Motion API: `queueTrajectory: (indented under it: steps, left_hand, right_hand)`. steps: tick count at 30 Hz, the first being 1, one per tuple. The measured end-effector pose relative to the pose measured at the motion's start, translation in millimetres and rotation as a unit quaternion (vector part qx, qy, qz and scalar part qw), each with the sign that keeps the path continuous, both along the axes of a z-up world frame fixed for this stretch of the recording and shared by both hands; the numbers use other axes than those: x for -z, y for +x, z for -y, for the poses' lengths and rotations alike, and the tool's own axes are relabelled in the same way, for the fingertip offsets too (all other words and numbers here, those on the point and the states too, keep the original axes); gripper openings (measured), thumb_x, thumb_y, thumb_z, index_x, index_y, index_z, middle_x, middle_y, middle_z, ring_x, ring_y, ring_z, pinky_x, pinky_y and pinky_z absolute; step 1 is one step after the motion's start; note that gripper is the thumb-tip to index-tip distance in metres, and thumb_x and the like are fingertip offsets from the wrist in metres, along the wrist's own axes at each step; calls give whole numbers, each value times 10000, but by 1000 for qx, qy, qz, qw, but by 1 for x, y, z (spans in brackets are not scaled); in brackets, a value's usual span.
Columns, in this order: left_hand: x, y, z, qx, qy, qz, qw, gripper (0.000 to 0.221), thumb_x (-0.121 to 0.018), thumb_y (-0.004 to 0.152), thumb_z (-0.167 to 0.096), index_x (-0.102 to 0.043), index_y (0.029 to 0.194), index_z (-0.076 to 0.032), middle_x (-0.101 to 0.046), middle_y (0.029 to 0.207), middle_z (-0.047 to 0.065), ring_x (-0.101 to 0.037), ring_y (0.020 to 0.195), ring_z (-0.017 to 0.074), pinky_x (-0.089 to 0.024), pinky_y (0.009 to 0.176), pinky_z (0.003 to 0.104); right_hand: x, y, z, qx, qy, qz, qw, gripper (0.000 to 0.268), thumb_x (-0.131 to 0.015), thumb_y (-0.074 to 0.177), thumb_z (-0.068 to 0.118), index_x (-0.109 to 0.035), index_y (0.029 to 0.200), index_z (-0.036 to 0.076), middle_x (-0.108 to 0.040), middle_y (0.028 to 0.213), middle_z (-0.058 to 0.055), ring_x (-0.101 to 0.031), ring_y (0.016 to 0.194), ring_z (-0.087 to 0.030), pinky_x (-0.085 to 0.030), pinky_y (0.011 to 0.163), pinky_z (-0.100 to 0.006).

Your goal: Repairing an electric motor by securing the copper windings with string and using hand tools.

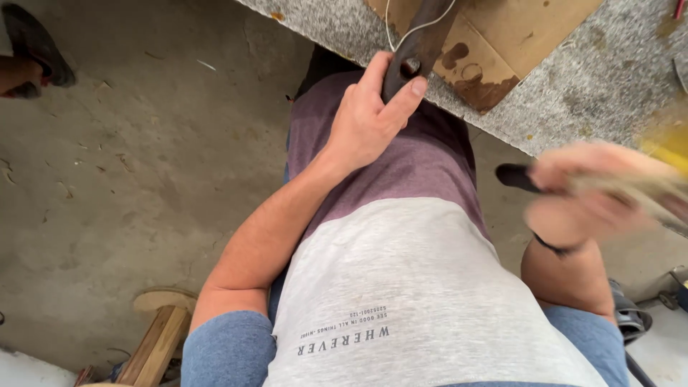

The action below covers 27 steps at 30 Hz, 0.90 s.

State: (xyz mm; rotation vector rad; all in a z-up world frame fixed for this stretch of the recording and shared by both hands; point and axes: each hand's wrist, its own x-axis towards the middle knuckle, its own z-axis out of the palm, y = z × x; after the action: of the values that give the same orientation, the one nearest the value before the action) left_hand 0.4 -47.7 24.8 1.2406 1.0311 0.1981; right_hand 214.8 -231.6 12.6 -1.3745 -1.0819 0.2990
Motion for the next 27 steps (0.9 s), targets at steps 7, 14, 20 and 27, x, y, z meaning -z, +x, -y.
queueTrajectory:
  steps: [7,14,20,27]
  left_hand:
    - [0,-4,-6,-13,-32,-33,999,458,-528,869,-601,-564,1015,-168,-605,638,-48,-565,548,76,-470,557,285]
    - [7,-8,-9,28,-15,-75,997,420,-523,897,-590,-544,959,-175,-489,656,-63,-437,561,95,-342,549,304]
    - [6,-16,9,7,-8,26,1000,360,-547,933,-502,-570,964,-144,-613,585,-60,-557,545,66,-492,677,283]
    - [28,-15,14,-17,-93,123,988,339,-545,981,-442,-536,1022,-106,-555,582,11,-476,573,76,-441,643,254]
  right_hand:
    - [-23,-1,-20,-28,-342,-70,937,324,-498,1102,298,-535,934,23,-520,792,-128,-452,542,-331,-329,513,-415]
    - [-3,-7,-41,-139,-426,210,869,368,-353,1170,319,-420,1014,-7,-319,614,-91,-301,495,-310,-248,543,-458]
    - [-24,-13,-8,-96,-256,-48,961,507,-391,1134,468,-472,1049,-25,-436,709,-128,-488,525,-207,-403,514,-342]
    - [-2,-20,13,-72,-352,-123,925,471,-412,1131,440,-520,1035,-7,-506,684,-77,-509,510,-154,-412,480,-272]
